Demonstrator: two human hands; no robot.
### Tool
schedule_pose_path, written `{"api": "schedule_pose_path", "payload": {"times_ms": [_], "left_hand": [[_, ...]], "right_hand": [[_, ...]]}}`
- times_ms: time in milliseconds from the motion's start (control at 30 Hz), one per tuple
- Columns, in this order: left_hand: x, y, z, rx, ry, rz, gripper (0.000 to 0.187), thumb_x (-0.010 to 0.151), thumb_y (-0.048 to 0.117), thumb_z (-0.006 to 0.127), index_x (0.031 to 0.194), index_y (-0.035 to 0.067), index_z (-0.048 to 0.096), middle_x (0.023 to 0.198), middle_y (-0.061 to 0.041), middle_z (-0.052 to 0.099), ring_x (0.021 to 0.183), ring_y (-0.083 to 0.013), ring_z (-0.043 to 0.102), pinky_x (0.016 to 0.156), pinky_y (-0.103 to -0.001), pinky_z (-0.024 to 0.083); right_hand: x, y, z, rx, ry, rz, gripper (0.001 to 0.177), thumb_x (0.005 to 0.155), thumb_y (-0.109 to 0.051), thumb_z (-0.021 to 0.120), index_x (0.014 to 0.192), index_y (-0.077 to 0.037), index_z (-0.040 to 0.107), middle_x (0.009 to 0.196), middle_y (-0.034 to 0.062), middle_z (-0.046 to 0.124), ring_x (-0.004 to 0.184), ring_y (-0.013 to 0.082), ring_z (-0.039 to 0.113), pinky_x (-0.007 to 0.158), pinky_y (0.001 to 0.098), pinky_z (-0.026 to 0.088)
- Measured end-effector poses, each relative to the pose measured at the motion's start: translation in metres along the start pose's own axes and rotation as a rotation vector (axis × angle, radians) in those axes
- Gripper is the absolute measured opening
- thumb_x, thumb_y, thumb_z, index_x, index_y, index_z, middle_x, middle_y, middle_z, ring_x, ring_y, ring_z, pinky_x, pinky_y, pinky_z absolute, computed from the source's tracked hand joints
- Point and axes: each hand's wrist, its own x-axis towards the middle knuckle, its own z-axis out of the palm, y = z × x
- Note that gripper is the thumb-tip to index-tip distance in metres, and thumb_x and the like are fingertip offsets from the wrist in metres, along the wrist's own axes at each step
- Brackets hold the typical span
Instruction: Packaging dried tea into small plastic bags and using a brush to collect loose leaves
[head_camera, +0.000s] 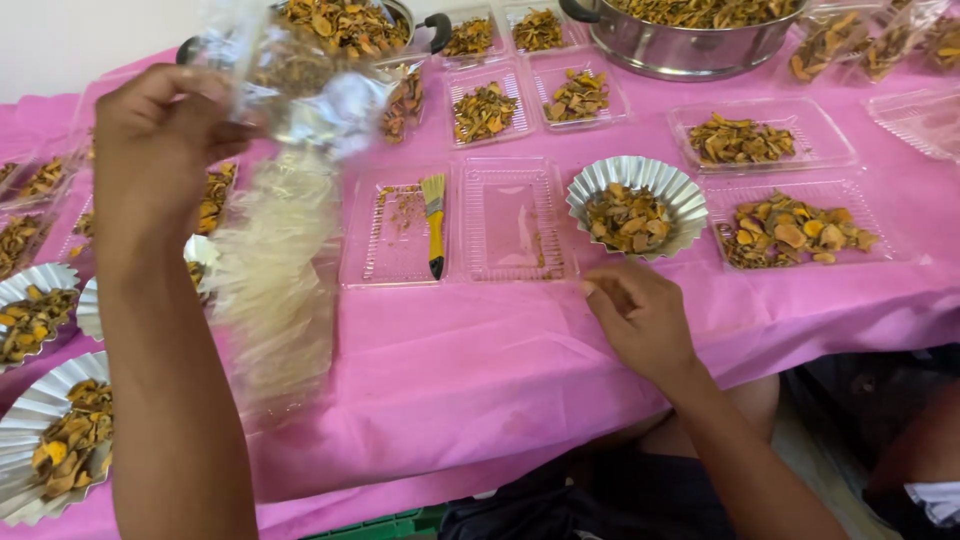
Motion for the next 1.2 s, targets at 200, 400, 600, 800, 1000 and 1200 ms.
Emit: {"api": "schedule_pose_path", "payload": {"times_ms": [200, 400, 600, 800, 1000, 1200], "left_hand": [[-0.035, 0.065, 0.098, 0.283, -0.405, 0.445, 0.013, 0.103, 0.002, 0.066, 0.104, 0.009, 0.077, 0.096, -0.002, 0.077, 0.082, -0.0118, 0.066, 0.074, -0.030, 0.051], [-0.054, 0.071, 0.220, 0.457, -0.689, 0.724, 0.019, 0.092, 0.014, 0.060, 0.076, 0.008, 0.069, 0.072, -0.015, 0.069, 0.067, -0.0375, 0.064, 0.061, -0.053, 0.042], [-0.046, 0.064, 0.235, 0.360, -0.671, 0.691, 0.019, 0.082, 0.010, 0.053, 0.064, 0.012, 0.049, 0.058, -0.008, 0.061, 0.057, -0.0332, 0.054, 0.056, -0.046, 0.033], [-0.033, 0.056, 0.231, 0.179, -0.557, 0.652, 0.021, 0.089, 0.014, 0.054, 0.069, 0.011, 0.061, 0.067, 0.000, 0.069, 0.062, -0.0193, 0.062, 0.064, -0.038, 0.043], [-0.004, 0.043, 0.223, 0.255, -0.527, 0.591, 0.024, 0.089, 0.021, 0.061, 0.067, 0.013, 0.056, 0.062, 0.000, 0.059, 0.059, -0.0176, 0.053, 0.057, -0.040, 0.036], [0.039, 0.041, 0.215, 0.312, -0.651, 0.479, 0.036, 0.094, 0.014, 0.055, 0.058, 0.018, 0.046, 0.054, 0.007, 0.047, 0.054, -0.0060, 0.041, 0.053, -0.034, 0.032]], "right_hand": [[-0.005, -0.029, -0.020, -0.215, 0.286, -0.237, 0.083, 0.095, -0.033, 0.080, 0.158, -0.011, 0.032, 0.157, 0.0187, 0.032, 0.151, 0.0384, 0.035, 0.131, 0.0589, 0.032], [0.019, -0.034, -0.035, -0.373, 0.244, 0.001, 0.134, 0.088, -0.055, 0.094, 0.166, -0.008, -0.004, 0.177, 0.0176, 0.002, 0.168, 0.0374, 0.004, 0.140, 0.0601, 0.009], [0.051, -0.035, -0.046, -0.283, 0.371, -0.050, 0.107, 0.092, -0.023, 0.088, 0.164, -0.007, 0.011, 0.161, 0.0256, 0.030, 0.155, 0.0393, 0.032, 0.131, 0.0555, 0.031], [0.072, -0.015, -0.021, -0.280, 0.370, -0.023, 0.124, 0.086, -0.035, 0.096, 0.162, -0.002, 0.004, 0.169, 0.0282, 0.023, 0.161, 0.0426, 0.022, 0.135, 0.0586, 0.023], [0.111, 0.000, -0.001, -0.278, 0.377, -0.200, 0.113, 0.095, -0.025, 0.091, 0.165, -0.005, 0.005, 0.146, 0.0221, 0.051, 0.134, 0.0354, 0.052, 0.121, 0.0445, 0.042], [0.132, 0.029, 0.002, -0.478, 0.278, -0.282, 0.114, 0.105, -0.052, 0.095, 0.163, 0.001, 0.012, 0.169, 0.0204, 0.028, 0.157, 0.0436, 0.039, 0.134, 0.0570, 0.033]]}}
